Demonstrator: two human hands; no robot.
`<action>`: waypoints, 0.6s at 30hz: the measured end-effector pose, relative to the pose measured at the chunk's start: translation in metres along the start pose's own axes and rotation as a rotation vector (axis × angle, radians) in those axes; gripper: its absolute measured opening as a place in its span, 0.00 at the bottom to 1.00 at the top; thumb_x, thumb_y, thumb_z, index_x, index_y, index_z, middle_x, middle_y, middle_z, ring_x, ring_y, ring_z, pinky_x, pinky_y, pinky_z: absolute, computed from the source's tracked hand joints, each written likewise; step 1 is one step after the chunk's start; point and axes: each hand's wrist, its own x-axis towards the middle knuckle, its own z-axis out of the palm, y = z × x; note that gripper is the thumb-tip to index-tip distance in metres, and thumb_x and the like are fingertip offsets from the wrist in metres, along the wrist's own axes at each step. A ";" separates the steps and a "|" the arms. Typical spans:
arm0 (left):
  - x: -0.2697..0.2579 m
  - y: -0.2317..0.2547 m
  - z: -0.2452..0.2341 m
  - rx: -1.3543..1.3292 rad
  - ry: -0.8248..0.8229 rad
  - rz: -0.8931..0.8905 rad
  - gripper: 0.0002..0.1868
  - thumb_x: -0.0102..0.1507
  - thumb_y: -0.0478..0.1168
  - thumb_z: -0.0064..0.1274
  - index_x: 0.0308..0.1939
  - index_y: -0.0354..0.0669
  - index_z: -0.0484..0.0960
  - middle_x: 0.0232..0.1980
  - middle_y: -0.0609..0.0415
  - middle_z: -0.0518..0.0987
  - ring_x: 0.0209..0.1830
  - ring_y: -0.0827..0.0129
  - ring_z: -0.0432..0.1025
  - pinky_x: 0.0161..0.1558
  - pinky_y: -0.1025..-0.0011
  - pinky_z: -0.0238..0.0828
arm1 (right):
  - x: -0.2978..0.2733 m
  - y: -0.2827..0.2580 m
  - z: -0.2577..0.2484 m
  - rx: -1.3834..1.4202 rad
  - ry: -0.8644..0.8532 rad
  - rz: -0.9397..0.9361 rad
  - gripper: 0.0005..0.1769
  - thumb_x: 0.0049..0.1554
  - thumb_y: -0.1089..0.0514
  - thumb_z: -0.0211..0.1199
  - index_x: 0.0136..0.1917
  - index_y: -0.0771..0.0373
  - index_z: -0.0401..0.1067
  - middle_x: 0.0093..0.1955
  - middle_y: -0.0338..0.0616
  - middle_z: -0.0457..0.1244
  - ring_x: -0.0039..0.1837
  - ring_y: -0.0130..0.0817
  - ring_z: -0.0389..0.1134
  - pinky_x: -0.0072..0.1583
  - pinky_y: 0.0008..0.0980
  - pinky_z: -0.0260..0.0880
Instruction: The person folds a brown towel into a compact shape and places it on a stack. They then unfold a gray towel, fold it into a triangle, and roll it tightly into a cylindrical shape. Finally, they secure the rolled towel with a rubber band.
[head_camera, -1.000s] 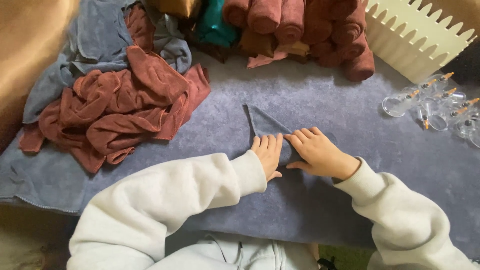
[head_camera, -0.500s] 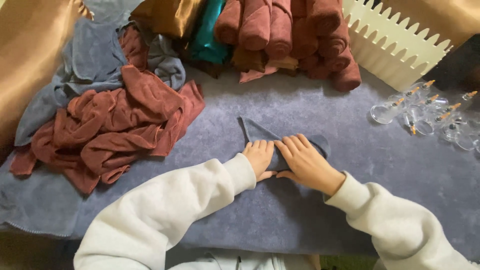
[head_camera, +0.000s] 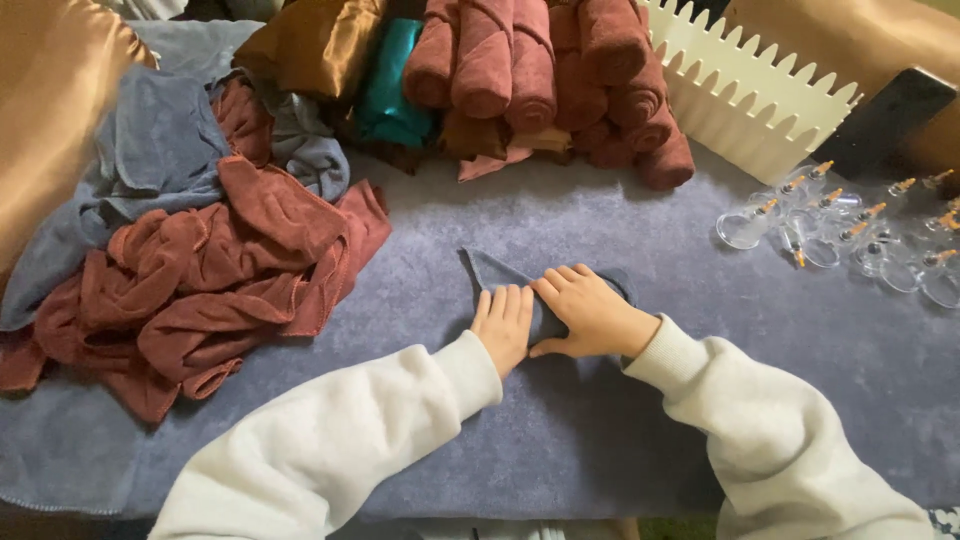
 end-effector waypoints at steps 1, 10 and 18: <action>-0.004 -0.003 0.012 -0.013 -0.054 0.001 0.48 0.51 0.58 0.57 0.67 0.27 0.69 0.55 0.33 0.71 0.57 0.41 0.67 0.63 0.44 0.61 | 0.001 0.000 -0.002 0.022 0.007 -0.001 0.54 0.45 0.14 0.61 0.60 0.63 0.64 0.45 0.42 0.60 0.51 0.40 0.66 0.59 0.43 0.62; 0.030 -0.037 -0.017 -0.196 -0.521 0.034 0.55 0.49 0.60 0.66 0.66 0.26 0.61 0.48 0.44 0.67 0.49 0.53 0.64 0.51 0.55 0.60 | -0.005 -0.027 0.010 -0.234 0.120 0.104 0.66 0.40 0.25 0.71 0.75 0.71 0.53 0.61 0.57 0.58 0.70 0.53 0.58 0.76 0.54 0.48; 0.062 -0.087 -0.037 -0.673 -0.698 -0.135 0.47 0.63 0.70 0.50 0.66 0.29 0.67 0.55 0.40 0.70 0.62 0.47 0.64 0.60 0.51 0.63 | 0.009 -0.005 0.021 -0.226 0.122 0.057 0.54 0.45 0.23 0.64 0.67 0.68 0.59 0.51 0.48 0.59 0.59 0.45 0.62 0.70 0.48 0.54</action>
